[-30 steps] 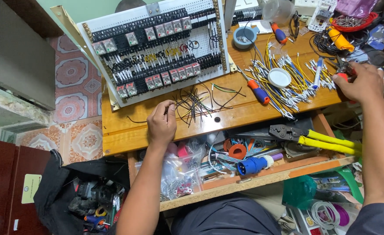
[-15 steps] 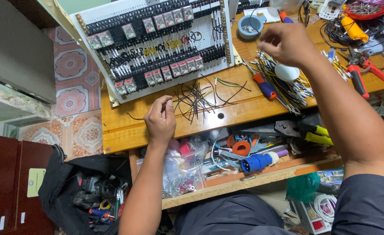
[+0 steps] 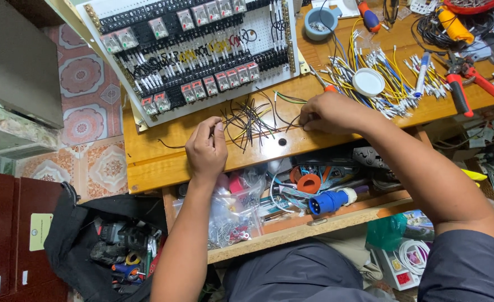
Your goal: Stripping insulation from wires and crimping metal terminals onto the ends using specialized tools.
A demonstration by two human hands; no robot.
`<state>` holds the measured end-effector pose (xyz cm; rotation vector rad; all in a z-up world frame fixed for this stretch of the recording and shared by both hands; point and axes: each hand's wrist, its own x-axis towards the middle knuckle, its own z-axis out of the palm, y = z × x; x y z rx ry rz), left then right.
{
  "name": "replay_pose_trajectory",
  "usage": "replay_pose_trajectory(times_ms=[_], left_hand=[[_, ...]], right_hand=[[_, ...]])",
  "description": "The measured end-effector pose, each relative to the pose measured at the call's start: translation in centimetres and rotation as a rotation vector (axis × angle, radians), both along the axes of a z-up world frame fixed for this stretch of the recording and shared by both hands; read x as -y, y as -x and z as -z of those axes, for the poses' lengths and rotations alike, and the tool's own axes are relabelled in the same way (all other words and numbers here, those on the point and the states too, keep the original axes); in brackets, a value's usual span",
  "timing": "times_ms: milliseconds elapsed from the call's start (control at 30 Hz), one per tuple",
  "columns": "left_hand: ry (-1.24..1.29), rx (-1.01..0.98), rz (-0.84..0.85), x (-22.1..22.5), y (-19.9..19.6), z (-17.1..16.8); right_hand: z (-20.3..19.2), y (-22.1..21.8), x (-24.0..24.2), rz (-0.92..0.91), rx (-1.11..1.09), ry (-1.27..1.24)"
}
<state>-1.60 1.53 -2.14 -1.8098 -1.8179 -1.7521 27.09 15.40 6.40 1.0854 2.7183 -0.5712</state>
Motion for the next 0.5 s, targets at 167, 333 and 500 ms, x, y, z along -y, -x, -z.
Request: replay_pose_trajectory(times_ms=[167,333,500], left_hand=[[-0.016,-0.004,0.005,0.0,0.2,0.2],[-0.048,0.037,0.000,-0.2,0.1,0.6],[-0.057,0.134,0.019,0.5,-1.0,-0.6]], right_hand=[[0.0,-0.4,0.1,0.003,0.092,-0.020],[0.4,-2.1,-0.3,-0.020,0.155,-0.142],[-2.9,-1.4,1.6,-0.013,-0.123,-0.263]])
